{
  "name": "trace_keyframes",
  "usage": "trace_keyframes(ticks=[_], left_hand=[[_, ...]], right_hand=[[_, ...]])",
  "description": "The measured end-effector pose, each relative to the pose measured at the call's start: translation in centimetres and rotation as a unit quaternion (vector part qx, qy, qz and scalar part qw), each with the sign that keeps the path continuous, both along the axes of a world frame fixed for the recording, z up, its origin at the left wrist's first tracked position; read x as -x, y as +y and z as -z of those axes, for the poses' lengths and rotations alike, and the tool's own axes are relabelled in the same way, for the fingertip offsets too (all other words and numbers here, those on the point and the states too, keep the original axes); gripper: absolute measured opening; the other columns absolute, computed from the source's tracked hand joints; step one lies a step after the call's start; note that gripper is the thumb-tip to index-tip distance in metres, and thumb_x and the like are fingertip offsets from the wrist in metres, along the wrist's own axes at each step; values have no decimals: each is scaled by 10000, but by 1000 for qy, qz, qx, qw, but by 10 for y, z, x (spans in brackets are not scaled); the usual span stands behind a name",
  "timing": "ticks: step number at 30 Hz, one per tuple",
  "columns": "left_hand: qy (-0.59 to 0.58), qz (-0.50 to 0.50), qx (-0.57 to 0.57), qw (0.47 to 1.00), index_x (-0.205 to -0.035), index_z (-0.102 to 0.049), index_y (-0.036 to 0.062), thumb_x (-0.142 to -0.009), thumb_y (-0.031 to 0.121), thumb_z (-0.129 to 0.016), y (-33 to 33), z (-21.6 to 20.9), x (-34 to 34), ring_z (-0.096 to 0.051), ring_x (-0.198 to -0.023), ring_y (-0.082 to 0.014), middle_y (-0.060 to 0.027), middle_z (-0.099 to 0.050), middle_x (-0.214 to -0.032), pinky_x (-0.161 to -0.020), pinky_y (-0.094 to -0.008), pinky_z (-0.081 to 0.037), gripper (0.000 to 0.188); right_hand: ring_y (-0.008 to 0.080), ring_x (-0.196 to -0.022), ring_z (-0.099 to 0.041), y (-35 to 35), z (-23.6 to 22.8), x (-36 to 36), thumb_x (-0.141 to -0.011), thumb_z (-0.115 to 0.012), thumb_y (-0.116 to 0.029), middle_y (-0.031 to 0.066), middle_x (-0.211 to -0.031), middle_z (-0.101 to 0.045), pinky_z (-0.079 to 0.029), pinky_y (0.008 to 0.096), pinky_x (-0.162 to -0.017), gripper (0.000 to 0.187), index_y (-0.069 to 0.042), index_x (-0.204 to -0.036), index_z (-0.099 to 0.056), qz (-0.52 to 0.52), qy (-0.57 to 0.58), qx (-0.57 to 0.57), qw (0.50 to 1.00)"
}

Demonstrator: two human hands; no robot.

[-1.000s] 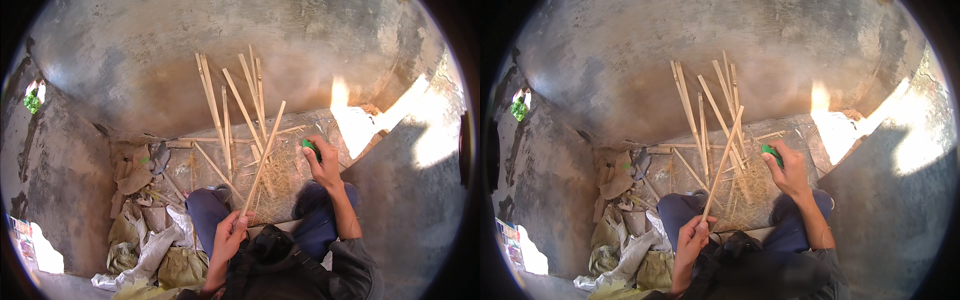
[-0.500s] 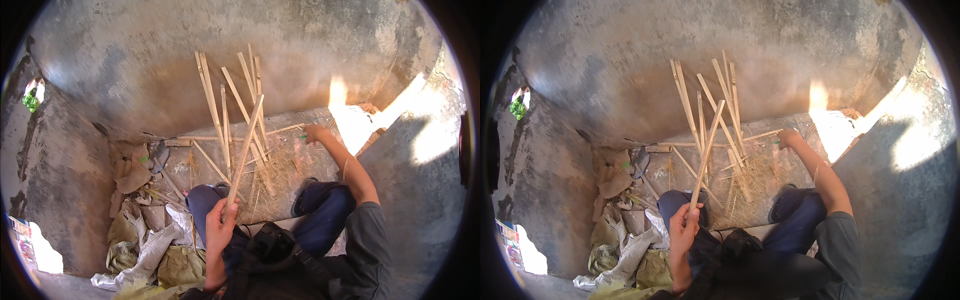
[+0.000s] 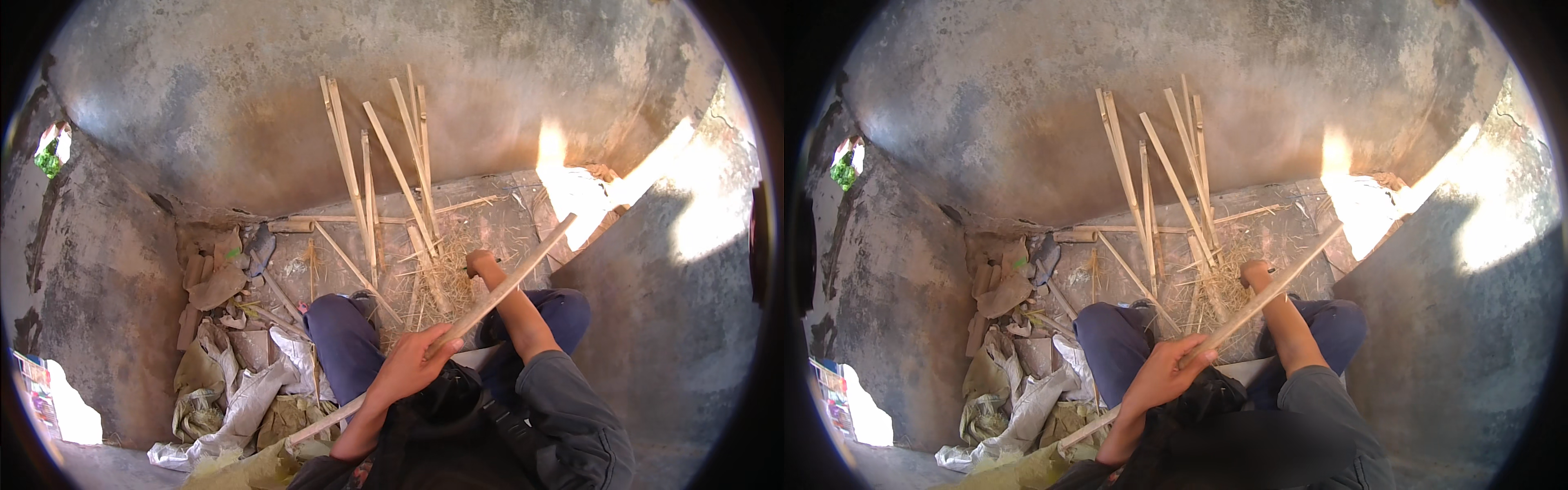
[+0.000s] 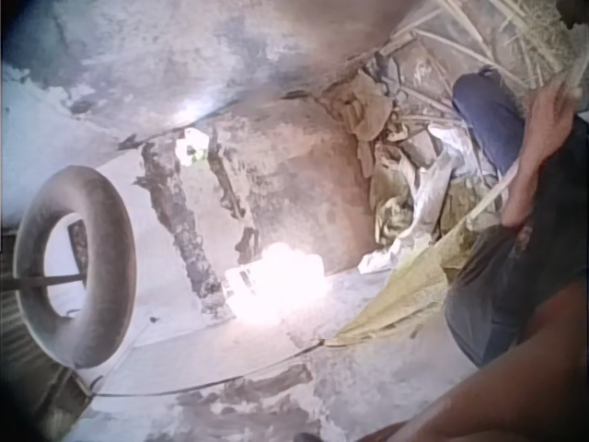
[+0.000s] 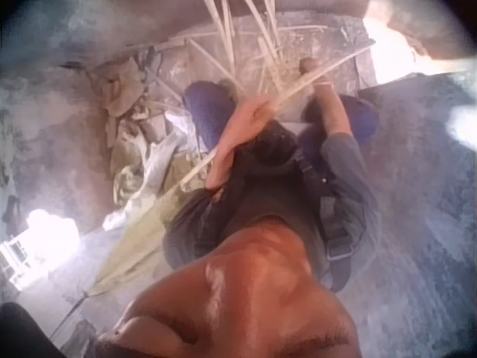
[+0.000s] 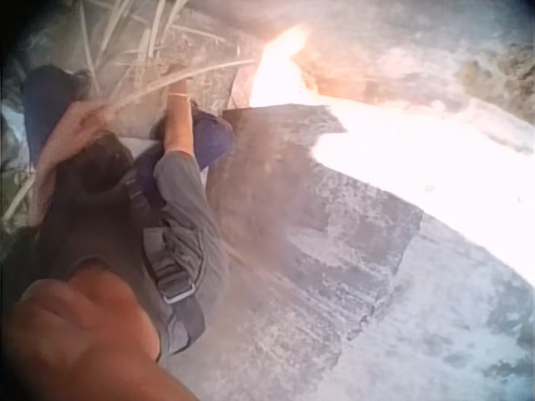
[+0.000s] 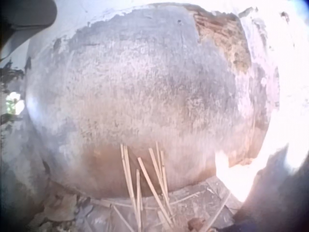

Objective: The person uses a utility knife to whittle down a thin bamboo strip while sitting on the floor surrounded by other strips.

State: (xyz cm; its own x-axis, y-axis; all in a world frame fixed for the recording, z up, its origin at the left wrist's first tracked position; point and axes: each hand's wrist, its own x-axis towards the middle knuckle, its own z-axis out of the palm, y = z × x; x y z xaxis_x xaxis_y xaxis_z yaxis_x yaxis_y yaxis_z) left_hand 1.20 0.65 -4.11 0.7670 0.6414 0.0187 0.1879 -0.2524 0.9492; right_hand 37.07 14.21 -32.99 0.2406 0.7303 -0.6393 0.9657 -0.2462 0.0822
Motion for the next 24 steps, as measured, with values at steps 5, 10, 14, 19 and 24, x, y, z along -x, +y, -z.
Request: trace_keyframes(ticks=[5,10,14,19,24], left_hand=[[37,103,14,994,-1193,-729,-27,-1105,342,-695,6,21,-22,-668,-741,-428,-233,-697,-821,-742,-479,-536,380],[106,-4,-60,993,-1211,-775,-4,-1109,381,-669,26,65,-33,-770,-881,-456,-263,-773,-943,-844,-516,-581,413],[238,-207,-145,938,-1192,-781,1,-1096,365,-656,62,73,-36,-731,-966,-536,-292,-770,-985,-871,-571,-571,397],[176,-289,-192,921,-1283,-755,3,-1099,358,-671,88,59,-3,-742,-785,-459,-261,-748,-874,-753,-537,-567,408],[-25,-186,88,978,-1360,-740,-7,-1169,282,-612,64,4,24,-429,-593,-55,21,-515,-720,-533,-250,-378,369]], right_hand=[[337,-1146,-806,31,-16,24,-873,-837,-261,167,-1220,-831,-648,467,-948,316,-101,-1144,-866,-52,-17,-77,996],[357,-1122,-806,45,-43,34,-877,-830,-303,177,-1217,-828,-649,467,-935,342,-96,-1148,-865,-69,8,-92,993],[339,-1069,-812,62,-79,24,-881,-846,-396,145,-1147,-846,-644,471,-914,382,-80,-1095,-871,-55,62,-52,995],[352,-1055,-805,52,-111,3,-904,-832,-485,152,-1089,-846,-629,500,-919,456,-58,-1060,-867,-75,54,-3,996],[427,-1126,-777,15,-158,-30,-1022,-680,-552,223,-1218,-812,-612,530,-979,565,-44,-1231,-811,-76,88,-163,980]])
